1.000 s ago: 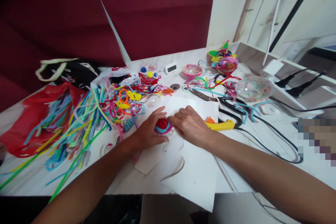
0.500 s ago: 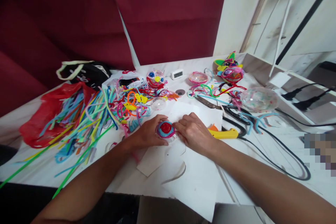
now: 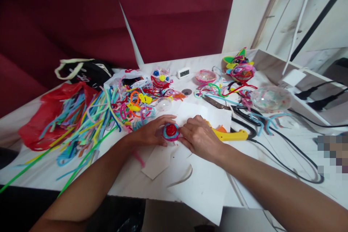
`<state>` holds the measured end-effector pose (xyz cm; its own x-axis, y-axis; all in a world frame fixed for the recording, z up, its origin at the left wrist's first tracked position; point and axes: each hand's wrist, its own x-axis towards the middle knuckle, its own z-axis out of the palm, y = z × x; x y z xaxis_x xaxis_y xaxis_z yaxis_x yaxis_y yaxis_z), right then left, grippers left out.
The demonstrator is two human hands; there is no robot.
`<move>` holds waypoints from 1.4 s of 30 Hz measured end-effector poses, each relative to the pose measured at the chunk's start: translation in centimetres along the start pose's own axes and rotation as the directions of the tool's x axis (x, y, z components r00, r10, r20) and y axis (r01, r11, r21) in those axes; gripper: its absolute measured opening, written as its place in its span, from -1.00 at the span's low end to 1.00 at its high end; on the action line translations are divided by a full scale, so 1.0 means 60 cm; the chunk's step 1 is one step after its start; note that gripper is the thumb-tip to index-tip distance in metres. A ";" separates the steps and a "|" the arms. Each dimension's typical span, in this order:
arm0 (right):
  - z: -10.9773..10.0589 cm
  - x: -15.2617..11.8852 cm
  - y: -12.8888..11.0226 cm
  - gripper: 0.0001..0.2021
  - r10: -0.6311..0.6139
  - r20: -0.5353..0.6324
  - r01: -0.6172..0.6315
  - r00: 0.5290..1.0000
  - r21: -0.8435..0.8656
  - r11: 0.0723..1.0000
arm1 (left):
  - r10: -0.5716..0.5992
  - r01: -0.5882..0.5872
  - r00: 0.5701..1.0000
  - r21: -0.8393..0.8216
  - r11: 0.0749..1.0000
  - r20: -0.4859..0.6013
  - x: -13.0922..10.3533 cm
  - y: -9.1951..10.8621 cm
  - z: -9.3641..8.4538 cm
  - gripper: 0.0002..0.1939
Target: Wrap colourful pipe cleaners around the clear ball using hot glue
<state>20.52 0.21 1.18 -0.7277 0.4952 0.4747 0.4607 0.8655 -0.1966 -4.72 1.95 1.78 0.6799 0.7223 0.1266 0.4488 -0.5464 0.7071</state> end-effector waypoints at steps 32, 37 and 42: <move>-0.005 0.010 0.003 -0.69 -0.027 -0.020 0.025 0.999 -0.100 0.995 | 0.053 0.052 0.969 0.411 0.910 -0.241 -0.001 0.058 0.063 -0.55; -0.002 0.015 0.008 -0.66 -0.004 -0.007 0.003 1.000 -0.127 0.992 | 0.064 0.053 0.965 0.432 0.900 -0.253 0.003 0.058 0.068 -0.57; 0.000 0.013 0.014 -0.74 0.021 -0.003 -0.021 1.000 -0.042 0.999 | 0.063 0.065 0.961 0.437 0.897 -0.270 0.004 0.058 0.073 -0.62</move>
<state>20.37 1.31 1.39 -0.7165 0.5129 0.4728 0.4970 0.8509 -0.1699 -0.47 -1.60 1.23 0.5244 0.7744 0.3540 0.6999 -0.6288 0.3386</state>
